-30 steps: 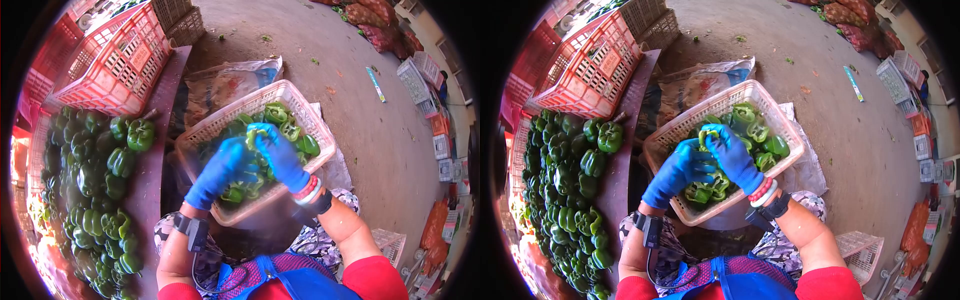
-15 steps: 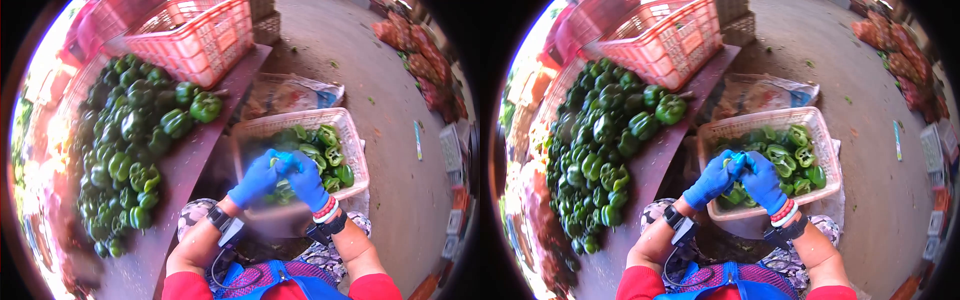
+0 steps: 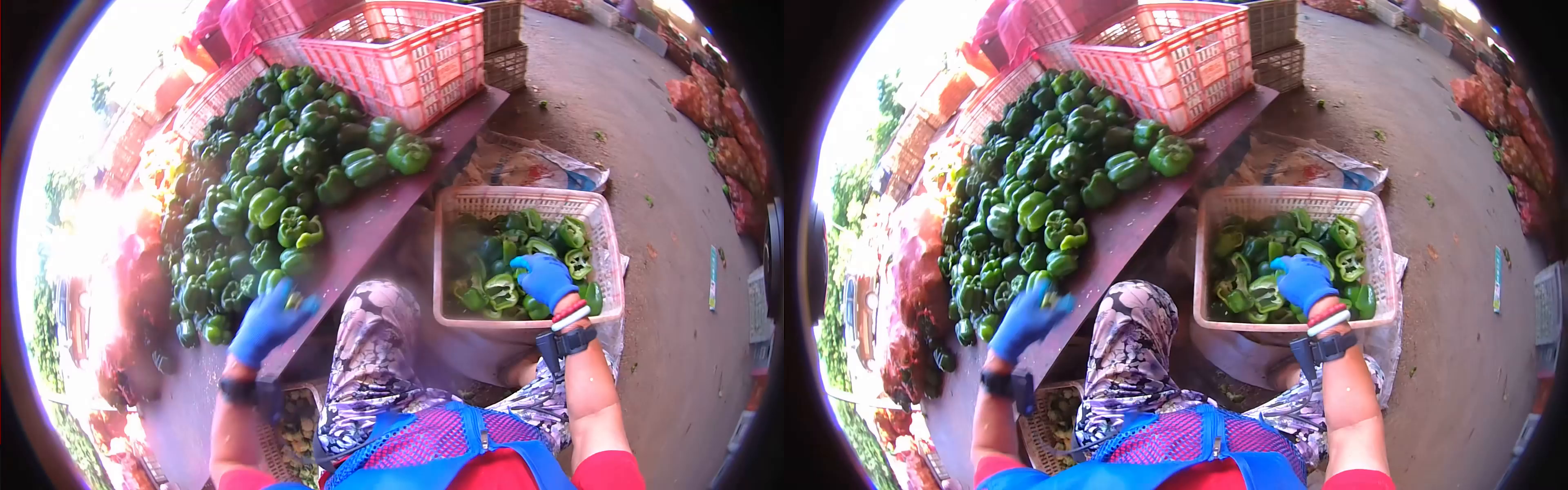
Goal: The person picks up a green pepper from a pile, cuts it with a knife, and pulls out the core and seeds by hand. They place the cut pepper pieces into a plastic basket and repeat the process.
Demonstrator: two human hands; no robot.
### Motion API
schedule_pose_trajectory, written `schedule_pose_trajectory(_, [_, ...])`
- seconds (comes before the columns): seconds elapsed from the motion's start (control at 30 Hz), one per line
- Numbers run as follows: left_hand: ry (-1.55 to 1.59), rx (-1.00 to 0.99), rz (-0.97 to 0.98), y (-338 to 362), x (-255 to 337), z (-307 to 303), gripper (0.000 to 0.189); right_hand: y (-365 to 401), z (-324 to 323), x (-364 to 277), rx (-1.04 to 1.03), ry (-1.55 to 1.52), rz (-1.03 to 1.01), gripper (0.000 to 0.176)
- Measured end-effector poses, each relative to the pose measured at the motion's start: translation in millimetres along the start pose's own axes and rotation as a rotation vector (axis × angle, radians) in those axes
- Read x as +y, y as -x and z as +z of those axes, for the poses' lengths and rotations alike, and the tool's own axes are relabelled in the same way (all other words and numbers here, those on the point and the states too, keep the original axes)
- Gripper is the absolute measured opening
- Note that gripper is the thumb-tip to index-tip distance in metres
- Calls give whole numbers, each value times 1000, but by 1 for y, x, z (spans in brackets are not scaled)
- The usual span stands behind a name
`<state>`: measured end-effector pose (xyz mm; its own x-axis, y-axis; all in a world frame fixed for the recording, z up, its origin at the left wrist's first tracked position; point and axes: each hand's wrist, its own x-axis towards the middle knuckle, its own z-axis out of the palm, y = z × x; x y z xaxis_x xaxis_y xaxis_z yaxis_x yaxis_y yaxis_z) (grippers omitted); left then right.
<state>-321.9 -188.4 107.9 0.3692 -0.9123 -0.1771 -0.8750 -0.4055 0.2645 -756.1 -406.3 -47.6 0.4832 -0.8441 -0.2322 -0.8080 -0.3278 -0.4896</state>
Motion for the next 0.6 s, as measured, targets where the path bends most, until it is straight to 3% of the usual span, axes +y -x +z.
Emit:
schedule_pose_trajectory(0.03, [-122,-194,45,21,-35,-6,57,2,7,8,-39,156,18,38])
schedule_pose_trajectory(0.07, [-356,-460,-32,37,-57,-10,63,6,15,11,-15,182,5,39])
schedule_pose_trajectory(0.1, [-532,-449,-70,44,-59,-5,64,11,11,3,-14,196,-1,44])
schedule_pose_trajectory(0.17, [-274,-64,125,21,-42,12,66,22,7,-13,63,137,-40,50])
schedule_pose_trajectory(0.2, [-274,-5,171,-8,-16,18,64,18,13,-11,64,82,-94,54])
schedule_pose_trajectory(0.27, [-160,277,514,-80,32,40,60,19,17,-12,60,11,-165,53])
schedule_pose_trajectory(0.3, [-16,221,521,-111,73,41,65,21,14,-16,23,-3,-173,52])
schedule_pose_trajectory(0.33, [-30,304,682,-154,92,54,67,21,21,-10,33,23,-168,49])
schedule_pose_trajectory(0.4, [-317,443,735,-235,120,93,71,22,20,-10,24,85,-131,46])
schedule_pose_trajectory(0.5, [-677,443,627,-307,148,127,71,27,18,-6,53,135,-112,46])
schedule_pose_trajectory(0.6, [-506,299,544,-327,165,119,69,28,11,-1,35,148,-94,47])
